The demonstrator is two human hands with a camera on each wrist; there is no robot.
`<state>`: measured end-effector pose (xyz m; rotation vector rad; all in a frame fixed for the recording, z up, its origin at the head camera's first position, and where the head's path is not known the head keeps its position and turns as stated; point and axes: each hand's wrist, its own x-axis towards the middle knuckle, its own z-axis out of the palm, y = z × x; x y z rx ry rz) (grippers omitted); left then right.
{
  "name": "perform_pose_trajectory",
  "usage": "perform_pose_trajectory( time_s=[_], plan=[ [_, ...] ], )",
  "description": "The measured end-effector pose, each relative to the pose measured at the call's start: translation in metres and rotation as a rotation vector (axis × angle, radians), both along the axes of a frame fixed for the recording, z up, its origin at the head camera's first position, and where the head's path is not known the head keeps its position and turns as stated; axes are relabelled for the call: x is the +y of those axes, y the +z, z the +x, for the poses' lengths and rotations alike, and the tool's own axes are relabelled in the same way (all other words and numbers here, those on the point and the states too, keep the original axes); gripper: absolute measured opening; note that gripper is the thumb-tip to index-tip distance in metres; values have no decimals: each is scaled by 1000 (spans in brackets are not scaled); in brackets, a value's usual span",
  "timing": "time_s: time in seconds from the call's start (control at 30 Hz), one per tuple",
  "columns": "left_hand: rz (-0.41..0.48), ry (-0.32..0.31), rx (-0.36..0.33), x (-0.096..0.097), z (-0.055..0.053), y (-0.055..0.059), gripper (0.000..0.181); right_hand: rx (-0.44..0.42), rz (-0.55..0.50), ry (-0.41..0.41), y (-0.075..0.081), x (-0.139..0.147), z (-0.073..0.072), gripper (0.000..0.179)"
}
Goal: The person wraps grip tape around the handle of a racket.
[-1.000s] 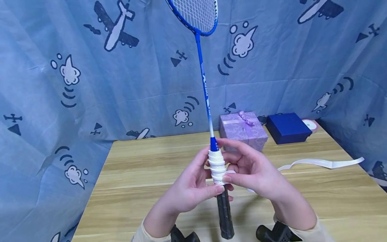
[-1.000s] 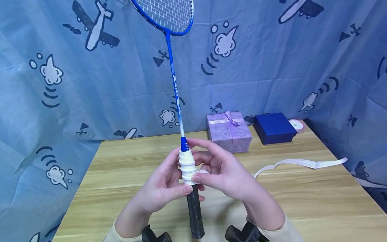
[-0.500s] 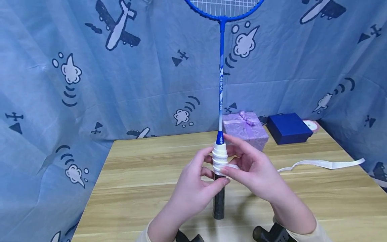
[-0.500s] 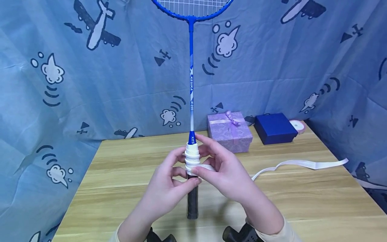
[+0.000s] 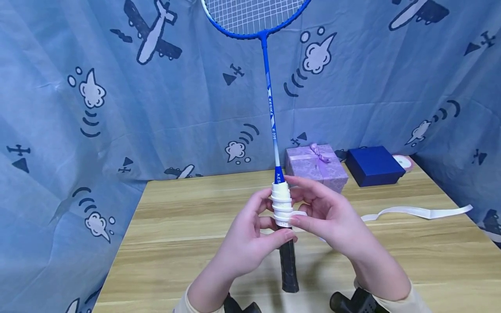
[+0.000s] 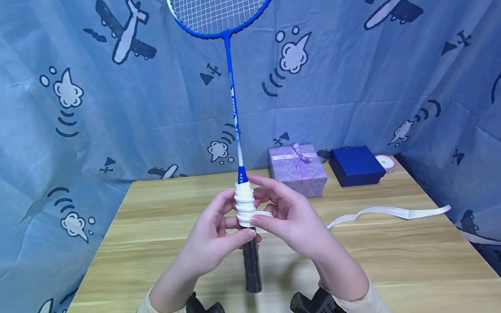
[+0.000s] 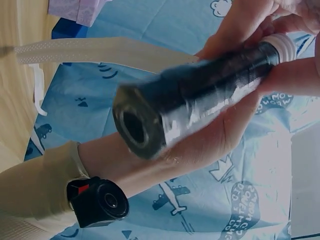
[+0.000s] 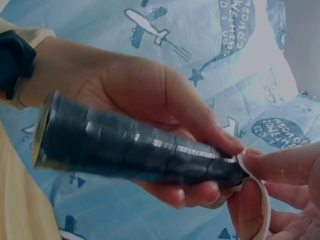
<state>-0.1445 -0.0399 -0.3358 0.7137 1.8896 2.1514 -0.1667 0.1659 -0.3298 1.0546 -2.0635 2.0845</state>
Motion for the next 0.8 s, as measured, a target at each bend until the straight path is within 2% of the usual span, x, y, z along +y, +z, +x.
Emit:
perform_pose_trajectory(
  time_s=[0.2,0.37,0.47,0.53,0.6,0.73,0.8],
  plan=[
    [73,-83,-17,-1,-3,-3,72,-5,-26,25,1,1,0,68],
    [110,-120,19,-1,-4,-5,70,-22,-22,34,1,1,0,67],
    [112,-126,32,-1,-4,-5,70,-36,-15,13,2,1,2,69],
    [65,-91,30,-1,-3,-4,71,-15,-36,11,2,-1,3,68],
    [-32,-15,43,-1,-2,-2,72,8,-55,2,2,-3,5,68],
    [-261,152,104,0,2,-1,76,34,-50,-55,0,-7,6,66],
    [-320,194,140,1,3,0,78,32,-22,-90,0,-8,7,67]
  ],
)
